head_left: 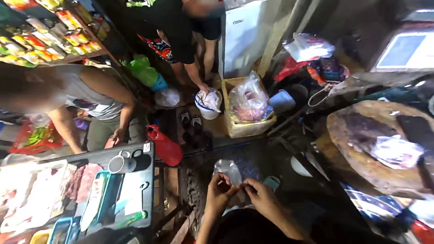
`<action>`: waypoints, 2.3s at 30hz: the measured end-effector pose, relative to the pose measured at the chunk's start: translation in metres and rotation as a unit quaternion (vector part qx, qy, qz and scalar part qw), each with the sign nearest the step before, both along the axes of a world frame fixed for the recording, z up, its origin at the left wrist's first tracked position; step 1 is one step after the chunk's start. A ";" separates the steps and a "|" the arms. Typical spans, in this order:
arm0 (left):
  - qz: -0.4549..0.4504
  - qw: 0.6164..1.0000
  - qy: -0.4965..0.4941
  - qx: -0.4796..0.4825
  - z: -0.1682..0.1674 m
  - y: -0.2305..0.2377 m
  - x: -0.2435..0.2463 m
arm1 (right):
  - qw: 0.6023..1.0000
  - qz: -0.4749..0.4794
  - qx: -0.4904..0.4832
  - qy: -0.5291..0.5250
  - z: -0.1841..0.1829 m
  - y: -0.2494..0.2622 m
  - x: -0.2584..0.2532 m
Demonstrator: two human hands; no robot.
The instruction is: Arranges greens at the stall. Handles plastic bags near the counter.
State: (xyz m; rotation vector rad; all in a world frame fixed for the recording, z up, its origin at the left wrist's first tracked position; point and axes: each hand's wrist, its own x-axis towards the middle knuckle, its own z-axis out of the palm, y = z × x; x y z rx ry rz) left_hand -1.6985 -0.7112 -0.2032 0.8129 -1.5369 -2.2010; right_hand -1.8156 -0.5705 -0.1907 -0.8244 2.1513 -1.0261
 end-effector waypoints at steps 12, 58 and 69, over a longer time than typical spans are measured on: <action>-0.088 0.959 -0.194 -0.189 -0.017 -0.159 -0.097 | 0.993 0.003 0.014 -0.114 -0.013 -0.149 -0.114; -0.106 0.949 -0.108 -0.278 0.002 -0.202 -0.076 | 0.995 -0.062 -0.026 -0.079 -0.033 -0.216 -0.091; 0.098 0.945 -0.094 -0.299 0.008 -0.201 -0.082 | 0.972 -0.036 -0.169 -0.159 -0.014 -0.225 -0.079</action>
